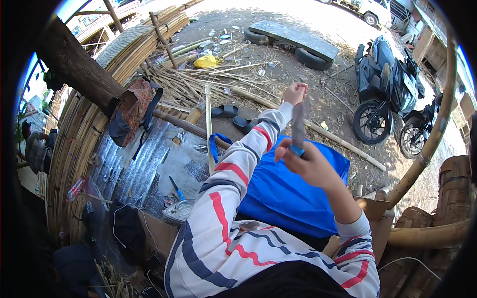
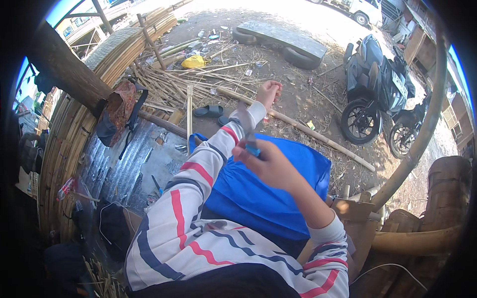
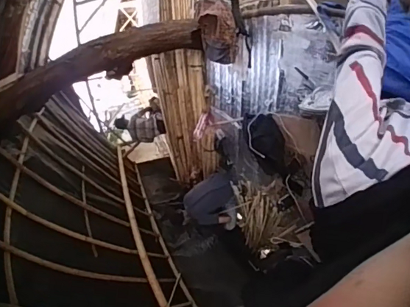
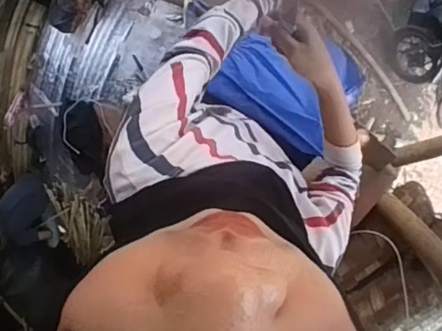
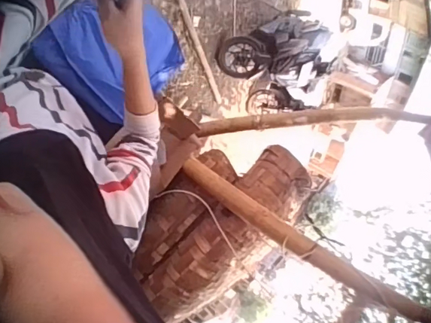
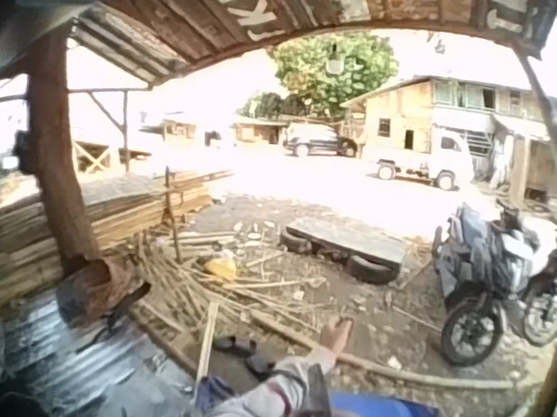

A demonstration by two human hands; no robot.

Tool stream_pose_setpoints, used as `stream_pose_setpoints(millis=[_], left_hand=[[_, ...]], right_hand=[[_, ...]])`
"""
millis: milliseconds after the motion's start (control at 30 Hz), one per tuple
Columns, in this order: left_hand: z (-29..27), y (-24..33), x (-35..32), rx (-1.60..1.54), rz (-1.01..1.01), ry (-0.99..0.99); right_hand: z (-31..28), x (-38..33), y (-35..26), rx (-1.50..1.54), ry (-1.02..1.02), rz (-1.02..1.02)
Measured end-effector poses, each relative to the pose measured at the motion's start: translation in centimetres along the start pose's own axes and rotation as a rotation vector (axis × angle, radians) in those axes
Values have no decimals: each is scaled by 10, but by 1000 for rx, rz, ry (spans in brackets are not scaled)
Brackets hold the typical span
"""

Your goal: The person sits on the ground and uses a knife to shave a long bamboo stick, repeatedly scraping along its length to remove the outer layer. The person holds the bamboo with one hand and the knife with the other, working over a blue bag placed on the lap.

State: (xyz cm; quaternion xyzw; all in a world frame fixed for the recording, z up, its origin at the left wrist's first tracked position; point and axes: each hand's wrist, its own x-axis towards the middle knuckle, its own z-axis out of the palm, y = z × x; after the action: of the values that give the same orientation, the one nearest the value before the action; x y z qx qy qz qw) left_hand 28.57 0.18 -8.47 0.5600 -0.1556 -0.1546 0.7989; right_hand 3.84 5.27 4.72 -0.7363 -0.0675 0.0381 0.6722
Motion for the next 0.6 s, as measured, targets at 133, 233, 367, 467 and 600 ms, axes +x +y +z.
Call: stream_pose_setpoints(millis=[133, 233, 367, 467, 600], left_hand=[[-176, -36, 68, 206, 232, 822], [-9, -64, 42, 250, -70, 677], [-109, -71, 51, 46, -225, 1051], [-125, -72, 42, -517, -403, 811], [-66, -46, -25, -496, -286, 321]], right_hand=[[103, -22, 7, -204, -174, -198], [39, -21, 43, -44, 4, 18], [52, -50, 34, 632, -442, 183], [50, -58, 50, 759, -541, 104], [36, -73, 82, 701, -496, 100]])
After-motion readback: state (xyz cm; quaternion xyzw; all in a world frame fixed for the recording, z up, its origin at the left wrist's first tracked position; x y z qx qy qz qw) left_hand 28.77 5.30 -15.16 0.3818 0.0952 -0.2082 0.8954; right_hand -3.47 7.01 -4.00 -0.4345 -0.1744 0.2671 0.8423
